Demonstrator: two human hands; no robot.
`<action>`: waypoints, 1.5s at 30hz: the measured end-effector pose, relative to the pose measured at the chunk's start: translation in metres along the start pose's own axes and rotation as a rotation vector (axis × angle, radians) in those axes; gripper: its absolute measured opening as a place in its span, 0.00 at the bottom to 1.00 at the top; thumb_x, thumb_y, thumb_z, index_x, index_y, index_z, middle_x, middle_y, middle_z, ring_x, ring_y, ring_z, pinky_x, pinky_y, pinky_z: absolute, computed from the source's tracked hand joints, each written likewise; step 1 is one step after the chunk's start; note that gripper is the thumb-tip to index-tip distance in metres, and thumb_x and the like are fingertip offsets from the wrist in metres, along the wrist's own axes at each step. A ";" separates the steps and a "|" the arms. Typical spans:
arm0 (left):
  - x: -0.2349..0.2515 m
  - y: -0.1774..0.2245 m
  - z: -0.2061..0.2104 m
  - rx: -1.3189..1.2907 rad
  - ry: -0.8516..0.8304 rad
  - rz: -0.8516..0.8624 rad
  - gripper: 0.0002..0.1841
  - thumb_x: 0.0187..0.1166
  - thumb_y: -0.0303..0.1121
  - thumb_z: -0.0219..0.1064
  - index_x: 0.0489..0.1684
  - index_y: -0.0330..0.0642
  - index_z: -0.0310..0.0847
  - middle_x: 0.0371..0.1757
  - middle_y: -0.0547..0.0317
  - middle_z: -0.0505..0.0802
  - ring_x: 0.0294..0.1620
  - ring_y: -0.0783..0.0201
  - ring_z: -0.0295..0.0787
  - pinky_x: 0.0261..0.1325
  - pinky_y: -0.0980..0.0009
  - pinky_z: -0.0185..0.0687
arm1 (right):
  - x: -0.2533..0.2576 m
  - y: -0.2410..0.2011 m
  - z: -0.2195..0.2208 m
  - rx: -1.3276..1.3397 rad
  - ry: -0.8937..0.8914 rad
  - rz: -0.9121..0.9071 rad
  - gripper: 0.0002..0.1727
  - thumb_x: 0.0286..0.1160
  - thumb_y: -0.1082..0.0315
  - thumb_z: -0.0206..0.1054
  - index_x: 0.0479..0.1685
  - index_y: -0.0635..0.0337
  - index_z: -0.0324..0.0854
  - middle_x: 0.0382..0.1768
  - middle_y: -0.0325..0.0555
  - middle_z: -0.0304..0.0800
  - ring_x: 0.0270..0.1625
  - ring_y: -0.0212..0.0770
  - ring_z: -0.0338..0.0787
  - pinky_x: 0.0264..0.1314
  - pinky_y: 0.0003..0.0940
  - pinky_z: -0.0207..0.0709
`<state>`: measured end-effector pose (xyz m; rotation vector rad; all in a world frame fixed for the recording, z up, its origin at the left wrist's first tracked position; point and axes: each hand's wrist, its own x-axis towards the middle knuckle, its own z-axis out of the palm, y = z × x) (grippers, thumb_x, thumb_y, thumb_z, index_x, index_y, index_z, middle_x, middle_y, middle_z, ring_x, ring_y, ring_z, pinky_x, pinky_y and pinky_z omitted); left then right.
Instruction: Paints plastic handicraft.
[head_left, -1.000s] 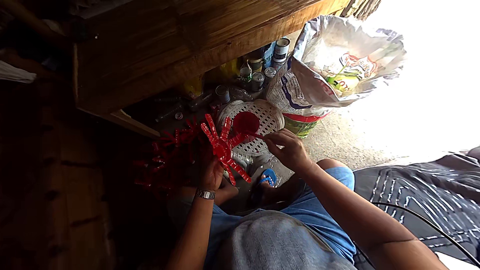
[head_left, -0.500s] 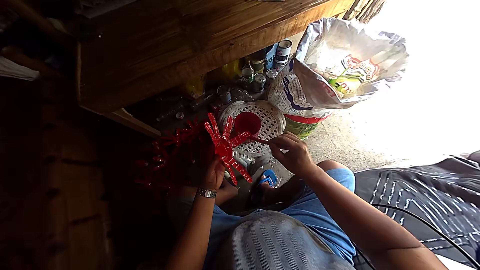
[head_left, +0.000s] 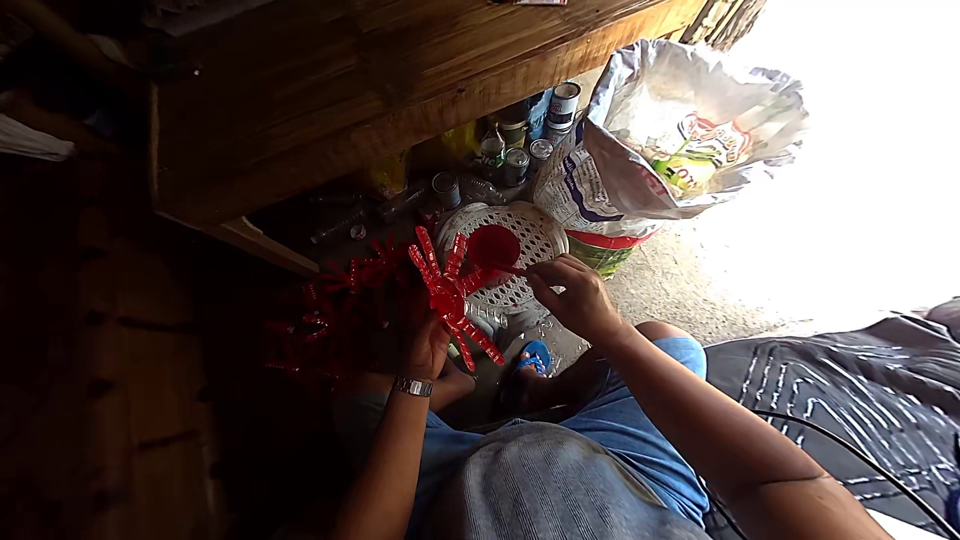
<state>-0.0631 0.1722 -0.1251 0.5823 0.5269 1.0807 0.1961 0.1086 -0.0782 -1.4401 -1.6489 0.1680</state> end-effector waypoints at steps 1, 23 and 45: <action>0.000 0.000 0.000 -0.005 0.000 0.005 0.25 0.69 0.33 0.78 0.68 0.46 0.79 0.57 0.55 0.92 0.56 0.63 0.92 0.61 0.64 0.88 | 0.000 0.001 0.002 0.002 -0.008 -0.007 0.10 0.79 0.64 0.68 0.44 0.60 0.93 0.37 0.42 0.93 0.41 0.33 0.91 0.49 0.27 0.86; 0.002 0.000 0.002 0.007 -0.008 -0.011 0.26 0.69 0.34 0.78 0.69 0.50 0.78 0.58 0.57 0.92 0.57 0.63 0.91 0.61 0.64 0.88 | -0.004 -0.010 0.001 0.020 0.005 -0.048 0.09 0.78 0.66 0.69 0.43 0.61 0.93 0.37 0.42 0.93 0.42 0.30 0.91 0.50 0.24 0.87; 0.002 -0.001 0.003 -0.025 -0.012 -0.001 0.23 0.71 0.35 0.77 0.66 0.50 0.80 0.56 0.58 0.93 0.54 0.64 0.92 0.60 0.65 0.89 | -0.008 -0.014 0.006 0.017 -0.027 -0.094 0.10 0.78 0.66 0.68 0.42 0.60 0.94 0.37 0.42 0.93 0.44 0.32 0.90 0.51 0.24 0.85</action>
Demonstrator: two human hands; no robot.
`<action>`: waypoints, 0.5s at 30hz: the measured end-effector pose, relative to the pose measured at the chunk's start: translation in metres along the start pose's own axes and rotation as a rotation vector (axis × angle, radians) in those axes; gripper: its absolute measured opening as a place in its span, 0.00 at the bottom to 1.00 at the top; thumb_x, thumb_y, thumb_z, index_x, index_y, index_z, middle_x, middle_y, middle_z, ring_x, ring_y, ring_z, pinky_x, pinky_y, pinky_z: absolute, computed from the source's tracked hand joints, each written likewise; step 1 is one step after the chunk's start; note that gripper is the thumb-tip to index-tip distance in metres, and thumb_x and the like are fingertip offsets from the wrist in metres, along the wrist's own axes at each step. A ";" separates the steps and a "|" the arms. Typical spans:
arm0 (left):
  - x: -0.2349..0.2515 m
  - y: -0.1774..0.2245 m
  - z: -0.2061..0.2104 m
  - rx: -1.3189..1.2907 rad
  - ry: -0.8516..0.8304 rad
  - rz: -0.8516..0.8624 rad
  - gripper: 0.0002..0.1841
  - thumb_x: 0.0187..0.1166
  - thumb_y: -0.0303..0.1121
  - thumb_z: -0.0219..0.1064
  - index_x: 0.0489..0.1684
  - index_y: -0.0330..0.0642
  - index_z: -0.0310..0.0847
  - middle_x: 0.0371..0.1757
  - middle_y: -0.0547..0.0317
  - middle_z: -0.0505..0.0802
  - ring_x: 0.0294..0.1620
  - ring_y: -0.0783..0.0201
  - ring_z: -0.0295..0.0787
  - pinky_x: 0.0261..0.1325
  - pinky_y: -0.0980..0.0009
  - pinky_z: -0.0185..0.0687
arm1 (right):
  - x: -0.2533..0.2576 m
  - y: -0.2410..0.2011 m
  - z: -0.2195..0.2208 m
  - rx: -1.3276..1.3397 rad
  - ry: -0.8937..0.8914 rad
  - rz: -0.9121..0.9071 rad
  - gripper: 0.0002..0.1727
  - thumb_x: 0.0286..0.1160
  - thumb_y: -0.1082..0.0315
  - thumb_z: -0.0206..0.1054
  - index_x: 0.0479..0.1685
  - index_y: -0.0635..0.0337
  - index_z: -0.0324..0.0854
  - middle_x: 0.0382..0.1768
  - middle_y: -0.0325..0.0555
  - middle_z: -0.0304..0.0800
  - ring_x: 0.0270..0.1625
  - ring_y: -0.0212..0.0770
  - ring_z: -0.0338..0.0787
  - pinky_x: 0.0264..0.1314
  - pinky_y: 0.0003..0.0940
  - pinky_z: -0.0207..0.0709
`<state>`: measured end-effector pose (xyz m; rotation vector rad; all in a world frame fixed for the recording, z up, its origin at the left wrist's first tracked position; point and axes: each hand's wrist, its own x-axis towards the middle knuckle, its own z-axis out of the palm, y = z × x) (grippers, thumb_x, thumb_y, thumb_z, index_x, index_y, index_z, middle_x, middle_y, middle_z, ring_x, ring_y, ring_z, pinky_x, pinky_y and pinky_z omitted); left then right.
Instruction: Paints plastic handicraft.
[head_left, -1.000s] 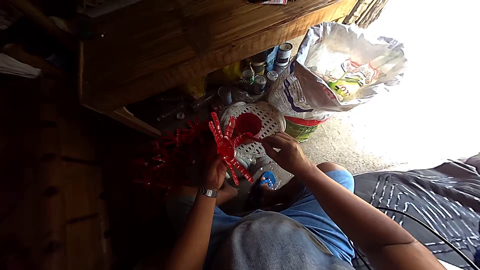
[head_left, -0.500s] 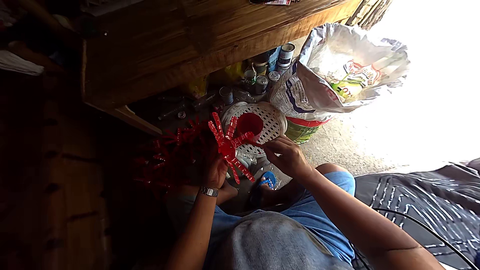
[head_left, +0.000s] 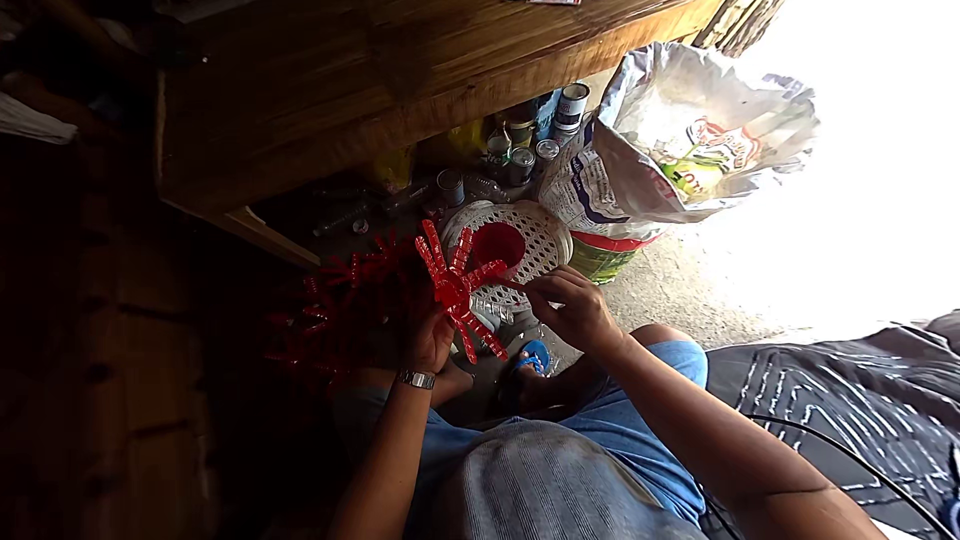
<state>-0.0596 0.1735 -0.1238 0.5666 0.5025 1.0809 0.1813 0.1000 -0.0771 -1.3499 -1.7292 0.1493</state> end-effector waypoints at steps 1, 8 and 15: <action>0.000 0.000 0.001 0.001 -0.008 0.003 0.24 0.70 0.35 0.78 0.67 0.50 0.80 0.56 0.58 0.93 0.55 0.64 0.92 0.60 0.65 0.89 | 0.002 0.002 0.002 0.000 0.006 0.005 0.10 0.78 0.66 0.69 0.44 0.60 0.93 0.38 0.42 0.94 0.44 0.32 0.91 0.51 0.25 0.86; 0.000 0.003 0.003 0.003 0.010 -0.008 0.26 0.69 0.34 0.77 0.69 0.47 0.78 0.56 0.56 0.92 0.55 0.63 0.92 0.60 0.64 0.89 | 0.001 0.006 0.005 -0.017 0.005 0.019 0.10 0.78 0.65 0.68 0.43 0.59 0.94 0.37 0.42 0.94 0.43 0.32 0.90 0.51 0.25 0.85; 0.000 0.001 0.003 0.001 -0.001 -0.015 0.26 0.69 0.34 0.78 0.68 0.49 0.79 0.57 0.56 0.92 0.56 0.63 0.92 0.61 0.64 0.88 | 0.002 0.009 0.005 -0.015 -0.019 0.043 0.11 0.80 0.64 0.68 0.46 0.58 0.94 0.39 0.41 0.94 0.45 0.32 0.91 0.52 0.26 0.87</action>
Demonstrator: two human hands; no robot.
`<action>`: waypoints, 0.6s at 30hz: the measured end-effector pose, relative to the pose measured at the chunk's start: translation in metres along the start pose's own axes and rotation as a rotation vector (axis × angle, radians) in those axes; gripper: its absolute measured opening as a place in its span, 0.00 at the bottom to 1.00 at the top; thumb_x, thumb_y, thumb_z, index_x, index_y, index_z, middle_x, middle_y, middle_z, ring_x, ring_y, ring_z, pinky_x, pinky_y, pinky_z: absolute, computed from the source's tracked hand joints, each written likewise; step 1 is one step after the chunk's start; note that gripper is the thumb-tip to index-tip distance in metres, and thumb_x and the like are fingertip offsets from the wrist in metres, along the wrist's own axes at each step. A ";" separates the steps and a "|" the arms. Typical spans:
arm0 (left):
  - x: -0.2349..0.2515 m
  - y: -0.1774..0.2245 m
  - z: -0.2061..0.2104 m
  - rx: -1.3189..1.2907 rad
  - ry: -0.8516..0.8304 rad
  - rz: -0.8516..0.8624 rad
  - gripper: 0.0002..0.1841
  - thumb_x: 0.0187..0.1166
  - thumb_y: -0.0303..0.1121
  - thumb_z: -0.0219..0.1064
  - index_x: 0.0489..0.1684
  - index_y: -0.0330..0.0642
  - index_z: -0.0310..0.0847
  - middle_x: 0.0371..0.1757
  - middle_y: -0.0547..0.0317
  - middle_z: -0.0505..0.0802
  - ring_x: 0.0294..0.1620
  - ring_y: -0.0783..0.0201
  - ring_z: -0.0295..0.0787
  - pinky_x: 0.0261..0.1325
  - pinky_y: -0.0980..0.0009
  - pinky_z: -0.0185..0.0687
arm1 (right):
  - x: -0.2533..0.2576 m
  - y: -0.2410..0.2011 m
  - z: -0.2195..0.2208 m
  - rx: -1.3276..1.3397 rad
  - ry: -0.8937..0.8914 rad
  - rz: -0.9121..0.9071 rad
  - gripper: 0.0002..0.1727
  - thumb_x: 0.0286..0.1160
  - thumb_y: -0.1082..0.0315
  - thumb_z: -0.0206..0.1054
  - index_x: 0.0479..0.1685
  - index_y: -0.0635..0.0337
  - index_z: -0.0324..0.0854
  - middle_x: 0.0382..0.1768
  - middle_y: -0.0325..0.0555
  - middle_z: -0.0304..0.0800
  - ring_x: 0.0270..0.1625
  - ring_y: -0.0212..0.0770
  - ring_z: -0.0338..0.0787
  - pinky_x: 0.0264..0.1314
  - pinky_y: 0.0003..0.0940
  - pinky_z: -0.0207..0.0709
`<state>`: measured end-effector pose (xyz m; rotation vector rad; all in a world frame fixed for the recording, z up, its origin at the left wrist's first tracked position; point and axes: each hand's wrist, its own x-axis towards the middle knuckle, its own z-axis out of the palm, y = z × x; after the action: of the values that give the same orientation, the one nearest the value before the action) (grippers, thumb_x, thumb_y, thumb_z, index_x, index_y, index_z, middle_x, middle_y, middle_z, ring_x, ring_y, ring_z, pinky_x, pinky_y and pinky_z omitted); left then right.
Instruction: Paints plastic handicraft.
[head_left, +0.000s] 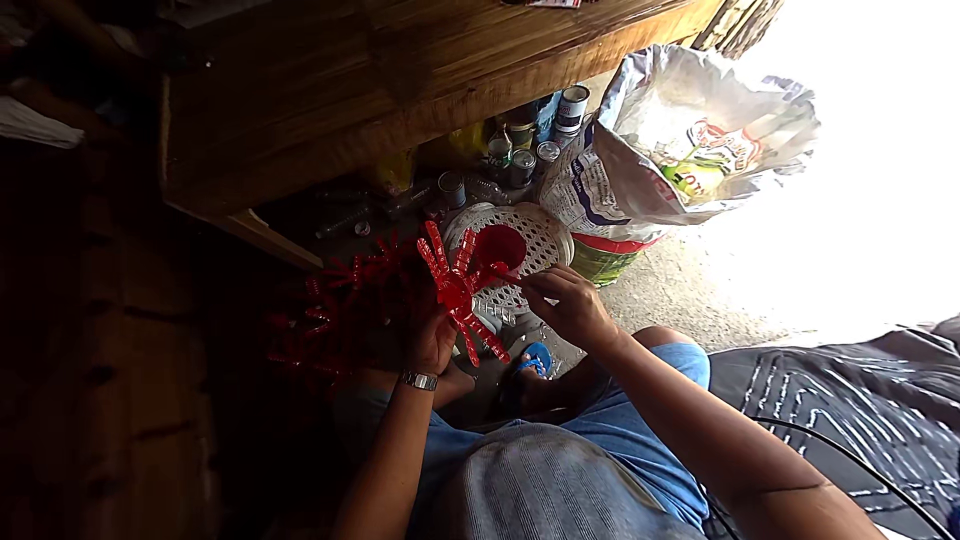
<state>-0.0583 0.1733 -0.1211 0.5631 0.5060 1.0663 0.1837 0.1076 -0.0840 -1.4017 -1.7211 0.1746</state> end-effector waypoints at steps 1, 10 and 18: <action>0.000 0.001 0.000 -0.003 0.007 -0.004 0.26 0.69 0.34 0.78 0.68 0.48 0.79 0.57 0.56 0.92 0.56 0.62 0.92 0.62 0.64 0.88 | 0.000 -0.001 -0.001 -0.003 0.007 -0.011 0.10 0.79 0.64 0.68 0.43 0.58 0.94 0.37 0.41 0.93 0.44 0.33 0.90 0.51 0.26 0.86; 0.002 0.000 0.000 -0.016 -0.012 0.002 0.23 0.71 0.33 0.76 0.67 0.48 0.79 0.56 0.56 0.93 0.55 0.63 0.92 0.62 0.64 0.88 | 0.001 -0.006 0.003 0.026 0.000 -0.045 0.10 0.79 0.65 0.68 0.46 0.58 0.94 0.39 0.41 0.95 0.46 0.33 0.90 0.54 0.27 0.85; 0.004 -0.002 -0.006 -0.002 -0.046 0.006 0.25 0.74 0.37 0.74 0.71 0.52 0.77 0.60 0.58 0.92 0.59 0.64 0.90 0.63 0.65 0.87 | -0.003 -0.011 -0.002 0.025 0.035 -0.053 0.09 0.78 0.67 0.68 0.42 0.60 0.94 0.37 0.41 0.94 0.44 0.32 0.90 0.51 0.25 0.85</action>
<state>-0.0585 0.1774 -0.1275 0.5863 0.4632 1.0577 0.1768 0.1008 -0.0778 -1.3330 -1.7198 0.1412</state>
